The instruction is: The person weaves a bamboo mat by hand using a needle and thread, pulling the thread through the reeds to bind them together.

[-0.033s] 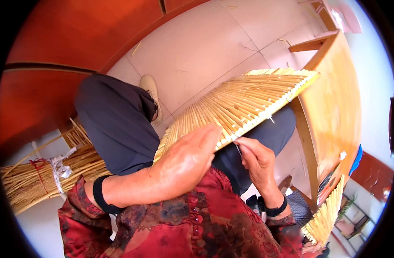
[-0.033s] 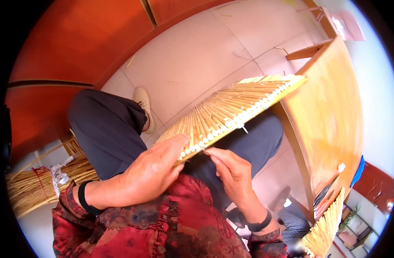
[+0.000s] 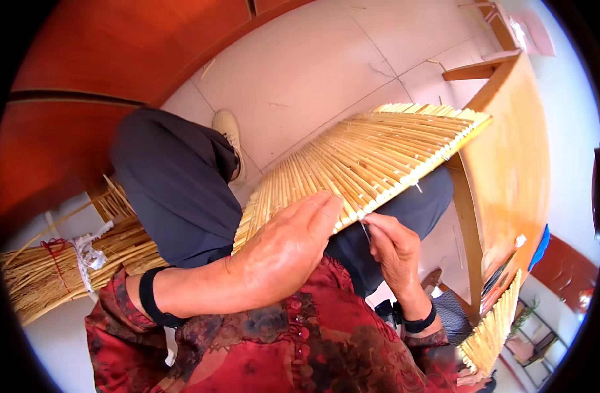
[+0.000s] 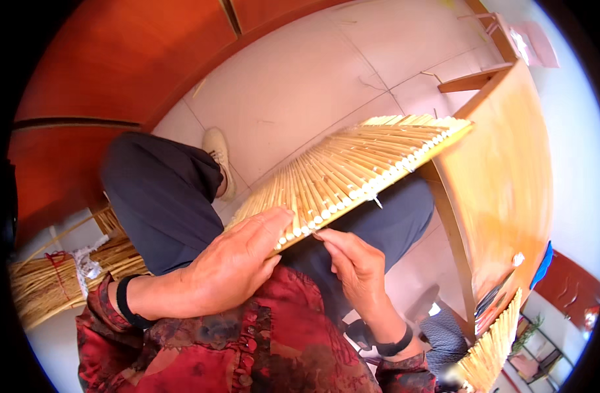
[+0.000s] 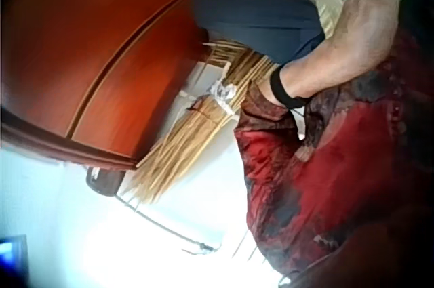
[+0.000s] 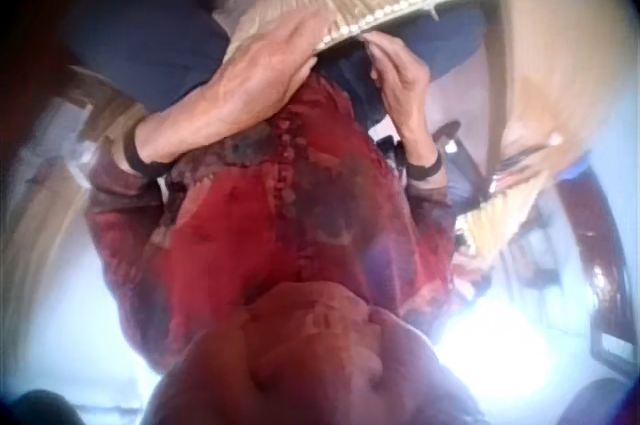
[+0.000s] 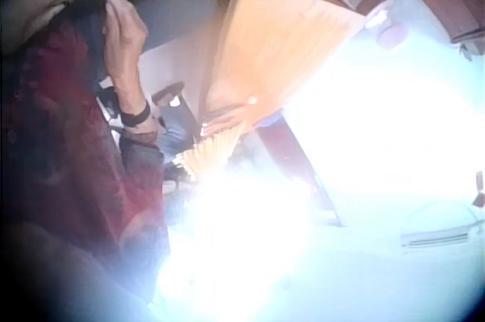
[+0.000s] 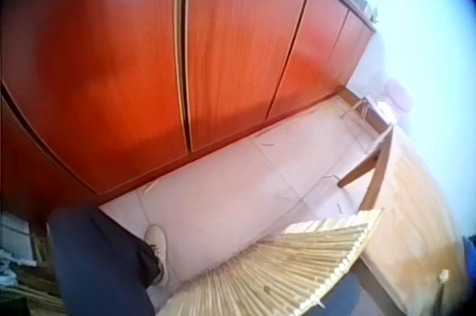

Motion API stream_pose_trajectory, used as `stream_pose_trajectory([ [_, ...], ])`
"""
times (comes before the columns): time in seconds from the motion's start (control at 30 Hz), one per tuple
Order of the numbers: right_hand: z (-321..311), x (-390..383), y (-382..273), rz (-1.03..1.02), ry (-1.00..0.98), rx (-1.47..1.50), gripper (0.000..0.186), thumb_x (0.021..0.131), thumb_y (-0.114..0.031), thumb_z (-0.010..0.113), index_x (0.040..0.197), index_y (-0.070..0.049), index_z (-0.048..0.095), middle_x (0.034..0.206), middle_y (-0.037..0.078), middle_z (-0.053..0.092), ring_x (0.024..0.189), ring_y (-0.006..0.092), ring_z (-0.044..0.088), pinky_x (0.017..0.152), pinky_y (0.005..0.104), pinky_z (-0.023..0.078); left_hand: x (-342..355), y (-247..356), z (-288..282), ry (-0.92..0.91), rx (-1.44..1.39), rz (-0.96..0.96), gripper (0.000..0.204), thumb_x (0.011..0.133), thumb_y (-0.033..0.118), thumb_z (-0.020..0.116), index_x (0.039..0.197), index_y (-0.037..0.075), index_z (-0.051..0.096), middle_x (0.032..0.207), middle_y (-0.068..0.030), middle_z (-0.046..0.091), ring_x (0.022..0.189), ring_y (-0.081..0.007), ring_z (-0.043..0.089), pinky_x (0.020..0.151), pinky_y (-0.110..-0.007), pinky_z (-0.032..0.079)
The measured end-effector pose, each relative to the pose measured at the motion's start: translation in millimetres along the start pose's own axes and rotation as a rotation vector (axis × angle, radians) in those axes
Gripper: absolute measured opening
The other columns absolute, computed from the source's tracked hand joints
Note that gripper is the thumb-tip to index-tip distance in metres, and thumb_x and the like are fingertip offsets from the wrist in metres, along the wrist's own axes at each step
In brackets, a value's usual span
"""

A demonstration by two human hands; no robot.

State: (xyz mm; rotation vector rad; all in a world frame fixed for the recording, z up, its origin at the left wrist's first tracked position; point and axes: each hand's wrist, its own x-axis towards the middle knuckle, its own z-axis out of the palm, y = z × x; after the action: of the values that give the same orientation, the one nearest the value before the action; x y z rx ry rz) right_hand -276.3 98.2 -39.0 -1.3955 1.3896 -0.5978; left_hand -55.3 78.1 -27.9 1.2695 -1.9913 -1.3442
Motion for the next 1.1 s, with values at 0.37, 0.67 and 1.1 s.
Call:
stream_pose_trajectory([
  [0.37,-16.1,-7.9,-2.0,0.067,0.025,-0.038,0.014,0.089,0.003,0.061,0.103,0.0,0.065,0.073,0.005,0.057,0.058,0.0115,0.053,0.052,0.0226,0.041,1.2,-14.3,8.3,0.032,0.023,0.132,0.058,0.072,0.004,0.069,0.127,-0.005,0.05,0.124,-0.0239,0.053,0.113,-0.0397,0.054,0.096,-0.043,0.045],
  [0.67,-20.0,-7.2,-4.9,0.086,-0.031,-0.061,0.018,0.089,0.004,0.06,0.106,0.001,0.063,0.074,0.006,0.056,0.06,0.0119,0.055,0.052,0.0229,0.042,2.2,-16.5,8.3,0.025,-0.046,0.088,0.072,0.068,0.001,0.072,0.134,0.001,0.042,0.131,-0.0204,0.047,0.113,-0.0369,0.051,0.096,-0.044,0.042],
  [1.1,3.3,-11.4,-1.7,0.027,0.08,-0.054,0.022,0.088,0.003,0.061,0.109,-0.001,0.064,0.095,0.008,0.069,0.058,0.0107,0.059,0.054,0.0235,0.048,13.5,-14.2,-0.2,-0.083,-0.086,0.071,0.072,0.071,-0.005,0.063,0.138,-0.002,0.036,0.141,-0.0206,0.042,0.13,-0.0361,0.041,0.105,-0.044,0.035],
])
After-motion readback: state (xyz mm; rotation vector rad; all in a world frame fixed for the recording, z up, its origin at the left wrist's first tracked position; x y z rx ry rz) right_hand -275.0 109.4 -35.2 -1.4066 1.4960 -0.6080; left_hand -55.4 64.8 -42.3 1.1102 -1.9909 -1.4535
